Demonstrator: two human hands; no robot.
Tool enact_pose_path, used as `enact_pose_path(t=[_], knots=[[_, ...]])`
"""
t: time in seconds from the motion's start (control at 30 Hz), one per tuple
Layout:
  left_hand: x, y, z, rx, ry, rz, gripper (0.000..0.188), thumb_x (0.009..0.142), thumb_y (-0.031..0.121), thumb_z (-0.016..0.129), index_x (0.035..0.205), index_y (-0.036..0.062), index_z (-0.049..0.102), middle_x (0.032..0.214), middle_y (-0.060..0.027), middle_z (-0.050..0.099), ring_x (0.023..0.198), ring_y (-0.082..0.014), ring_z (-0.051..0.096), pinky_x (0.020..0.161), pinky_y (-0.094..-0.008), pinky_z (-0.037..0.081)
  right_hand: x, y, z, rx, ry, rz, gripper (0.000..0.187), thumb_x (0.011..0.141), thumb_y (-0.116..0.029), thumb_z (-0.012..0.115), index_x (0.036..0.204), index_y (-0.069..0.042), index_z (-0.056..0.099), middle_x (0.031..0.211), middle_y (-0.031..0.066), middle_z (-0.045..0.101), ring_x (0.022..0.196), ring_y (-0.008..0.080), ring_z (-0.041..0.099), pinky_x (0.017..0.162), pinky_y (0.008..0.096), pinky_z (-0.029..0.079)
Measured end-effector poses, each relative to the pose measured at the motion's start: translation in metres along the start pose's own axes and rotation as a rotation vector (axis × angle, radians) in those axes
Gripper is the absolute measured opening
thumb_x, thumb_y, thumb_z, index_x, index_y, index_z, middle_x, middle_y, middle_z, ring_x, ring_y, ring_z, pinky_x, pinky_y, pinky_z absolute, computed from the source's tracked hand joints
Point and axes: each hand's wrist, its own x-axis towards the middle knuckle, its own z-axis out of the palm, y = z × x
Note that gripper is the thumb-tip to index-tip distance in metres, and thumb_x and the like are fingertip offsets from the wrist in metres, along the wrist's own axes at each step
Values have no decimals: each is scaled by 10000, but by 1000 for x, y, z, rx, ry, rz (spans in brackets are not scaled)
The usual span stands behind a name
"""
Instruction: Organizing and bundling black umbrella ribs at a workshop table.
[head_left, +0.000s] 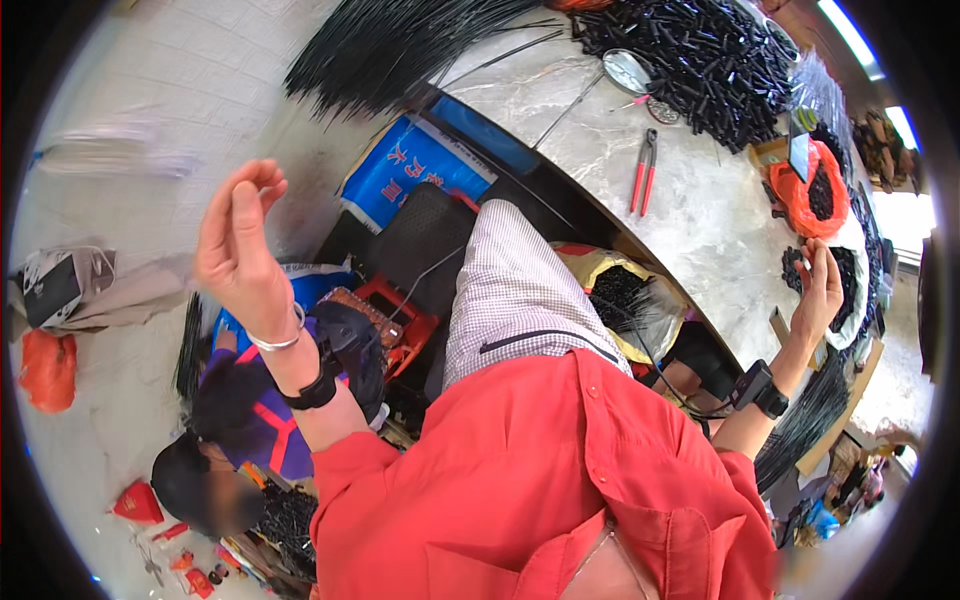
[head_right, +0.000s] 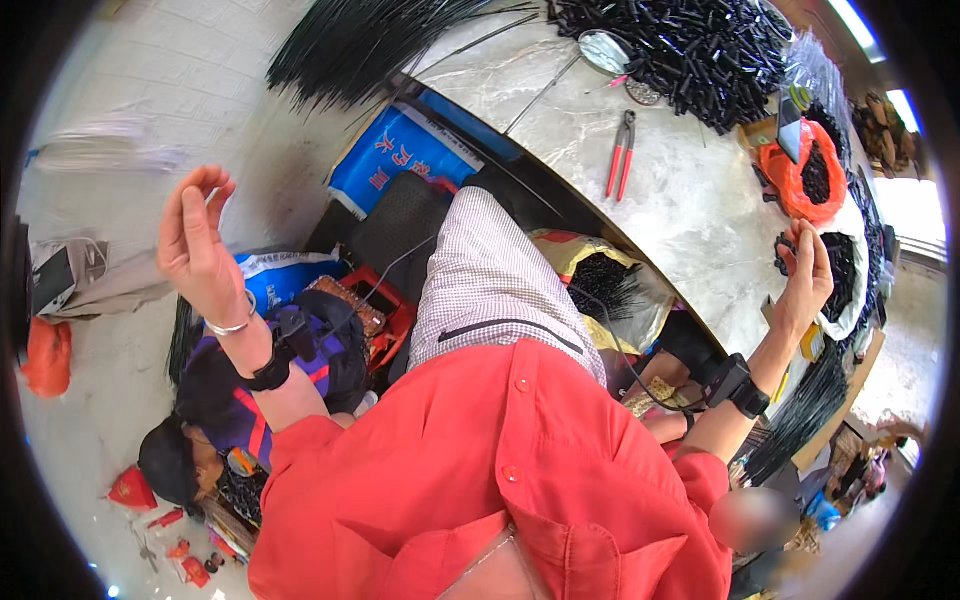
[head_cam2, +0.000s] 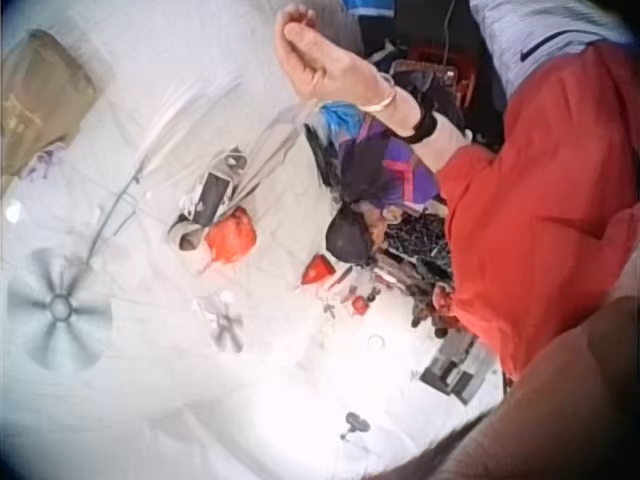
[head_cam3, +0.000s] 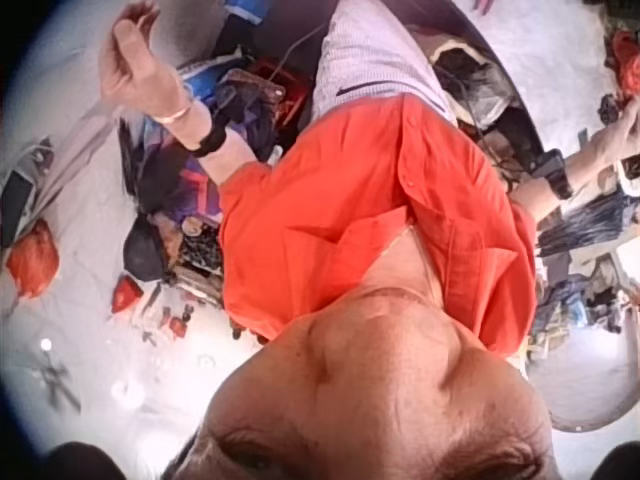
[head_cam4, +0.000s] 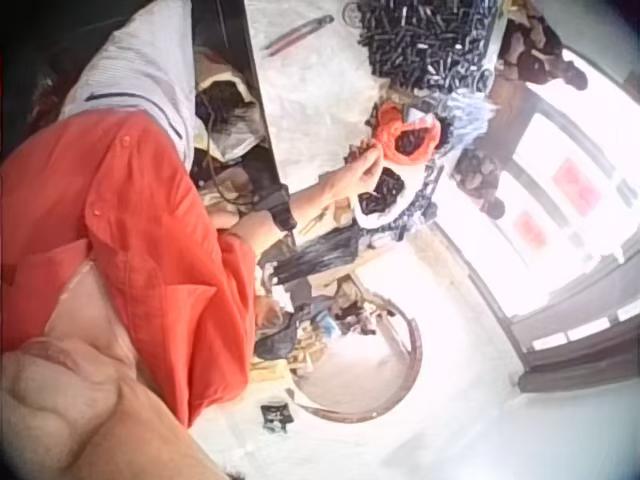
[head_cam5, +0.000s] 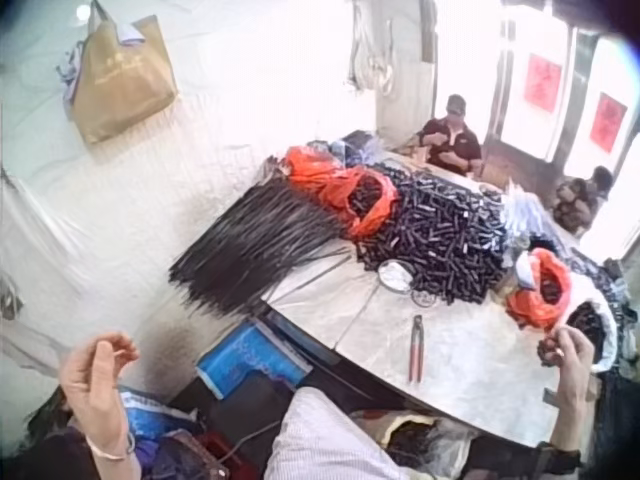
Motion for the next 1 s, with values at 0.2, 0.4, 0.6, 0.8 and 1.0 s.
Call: enact_pose_path(t=[0.2, 0.4, 0.6, 0.8, 1.0], knots=[[7, 0, 8, 64, -96, -87, 172, 935, 70, 584, 1037, -35, 676, 928, -93, 697, 863, -143, 651, 792, -258, 519, -15, 44, 15, 26, -24, 87, 272, 954, -200, 588, 1132, -5, 655, 1066, 91, 679, 945, 147, 649, 753, 270, 534], [17, -22, 13, 190, -363, -172, 205, 932, 84, 589, 1093, -19, 661, 969, -83, 695, 886, -127, 644, 813, -252, 503, -10, 82, 20, 10, -76, 102, 281, 954, -177, 585, 1172, -6, 630, 1043, 72, 672, 917, 125, 638, 723, 250, 526], [20, -64, -3, 295, -711, -298, 307, 903, 138, 636, 1179, 4, 617, 990, -74, 689, 887, -109, 624, 784, -249, 489, -23, 97, 22, -37, -149, 161, 279, 951, -192, 591, 1170, -24, 636, 1015, 65, 677, 862, 111, 630, 691, 238, 507], [40, -112, 44, 491, -996, -162, 423, 862, 266, 651, 1215, 41, 596, 1060, -164, 675, 979, -259, 652, 852, -348, 498, -8, 77, 53, 1, -114, 171, 278, 952, -187, 579, 1162, -13, 633, 983, 64, 677, 852, 111, 634, 683, 230, 512], [86, -181, 124, 496, -1013, 41, 431, 849, 264, 653, 1206, 31, 588, 1107, -187, 640, 1039, -308, 627, 894, -370, 486, 35, 29, 189, 60, -396, 126, 263, 948, -159, 563, 1135, 15, 626, 954, 74, 679, 834, 109, 634, 671, 235, 513]])
